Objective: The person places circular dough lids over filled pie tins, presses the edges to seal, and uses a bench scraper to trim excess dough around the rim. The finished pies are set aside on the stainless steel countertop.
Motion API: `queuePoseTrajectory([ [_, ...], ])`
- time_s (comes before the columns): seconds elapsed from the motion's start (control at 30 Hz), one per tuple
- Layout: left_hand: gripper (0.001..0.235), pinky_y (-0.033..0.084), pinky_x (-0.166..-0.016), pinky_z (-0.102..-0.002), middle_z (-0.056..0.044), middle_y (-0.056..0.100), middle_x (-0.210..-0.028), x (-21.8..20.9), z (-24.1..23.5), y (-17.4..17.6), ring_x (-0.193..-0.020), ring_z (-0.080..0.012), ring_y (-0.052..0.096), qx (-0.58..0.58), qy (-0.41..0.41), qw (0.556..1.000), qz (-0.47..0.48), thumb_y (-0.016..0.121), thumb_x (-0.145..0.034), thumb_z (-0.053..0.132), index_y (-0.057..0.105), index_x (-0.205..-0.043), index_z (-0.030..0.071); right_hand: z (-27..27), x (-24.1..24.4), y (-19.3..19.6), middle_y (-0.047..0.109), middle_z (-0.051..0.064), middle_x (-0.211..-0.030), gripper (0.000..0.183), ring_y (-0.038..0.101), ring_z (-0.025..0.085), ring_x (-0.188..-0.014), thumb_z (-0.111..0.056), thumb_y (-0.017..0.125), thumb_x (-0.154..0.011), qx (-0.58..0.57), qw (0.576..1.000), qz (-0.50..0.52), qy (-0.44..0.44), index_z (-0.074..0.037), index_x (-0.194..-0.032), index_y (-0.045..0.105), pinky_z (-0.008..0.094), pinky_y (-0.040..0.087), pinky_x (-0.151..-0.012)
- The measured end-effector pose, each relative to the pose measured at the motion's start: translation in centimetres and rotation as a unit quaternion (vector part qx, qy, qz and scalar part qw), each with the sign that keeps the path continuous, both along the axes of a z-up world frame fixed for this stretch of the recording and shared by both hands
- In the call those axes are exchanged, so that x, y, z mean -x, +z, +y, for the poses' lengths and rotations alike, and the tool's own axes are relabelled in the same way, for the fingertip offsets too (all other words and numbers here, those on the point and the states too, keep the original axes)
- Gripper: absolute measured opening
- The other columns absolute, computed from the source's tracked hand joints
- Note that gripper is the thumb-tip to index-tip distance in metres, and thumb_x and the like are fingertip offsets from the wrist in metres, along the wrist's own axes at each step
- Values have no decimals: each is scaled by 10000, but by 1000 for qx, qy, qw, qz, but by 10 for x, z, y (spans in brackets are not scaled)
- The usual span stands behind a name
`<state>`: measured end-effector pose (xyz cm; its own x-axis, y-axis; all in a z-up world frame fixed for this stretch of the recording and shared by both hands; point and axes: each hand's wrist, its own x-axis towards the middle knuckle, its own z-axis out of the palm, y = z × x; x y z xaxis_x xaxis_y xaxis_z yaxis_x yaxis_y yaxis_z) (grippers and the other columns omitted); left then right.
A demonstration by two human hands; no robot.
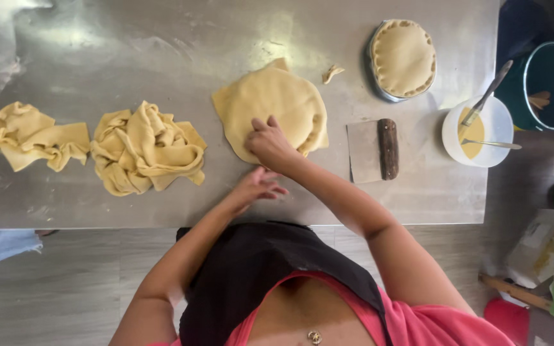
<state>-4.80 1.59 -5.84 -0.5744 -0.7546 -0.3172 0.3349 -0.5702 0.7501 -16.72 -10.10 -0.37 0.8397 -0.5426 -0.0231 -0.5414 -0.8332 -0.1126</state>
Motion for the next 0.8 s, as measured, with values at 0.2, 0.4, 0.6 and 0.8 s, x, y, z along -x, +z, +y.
queuePoseTrajectory([
  [0.2, 618, 581, -776, -303, -101, 693, -1295, 26, -19, 22, -916, -206, 756, 28, -164, 983, -80, 581, -987, 331, 428, -1523, 64, 10, 63, 34, 627, -70, -830, 81, 507, 192, -1007, -242, 684, -712, 27, 1000, -13, -1, -233, -756, 752, 408, 363, -825],
  [0.4, 629, 579, -781, -299, -110, 689, -1276, -29, 5, 6, -925, -207, 758, -16, -90, 990, -108, 601, -980, 373, 475, -1515, 66, 19, 44, 42, 605, -91, -850, 43, 506, 179, -1038, -207, 687, -802, 44, 999, 16, 0, -203, -780, 724, 375, 378, -877],
  [0.6, 707, 583, -853, -307, -124, 662, -1329, -48, -5, -4, -1009, -214, 740, -52, 50, 994, -85, 609, -976, 326, 333, -1572, 64, -1, 28, 41, 610, -64, -838, 68, 504, 190, -992, -181, 682, -773, 80, 995, -63, -13, -210, -798, 739, 396, 372, -811],
  [0.8, 624, 589, -880, -324, -187, 589, -1436, -5, -21, -17, -1075, -252, 747, -15, 45, 998, -39, 640, -1007, 238, 362, -1490, -41, 1, 23, 17, 672, -110, -919, 64, 514, 180, -1036, -252, 694, -764, 85, 996, -2, -34, -213, -777, 742, 398, 388, -861],
])
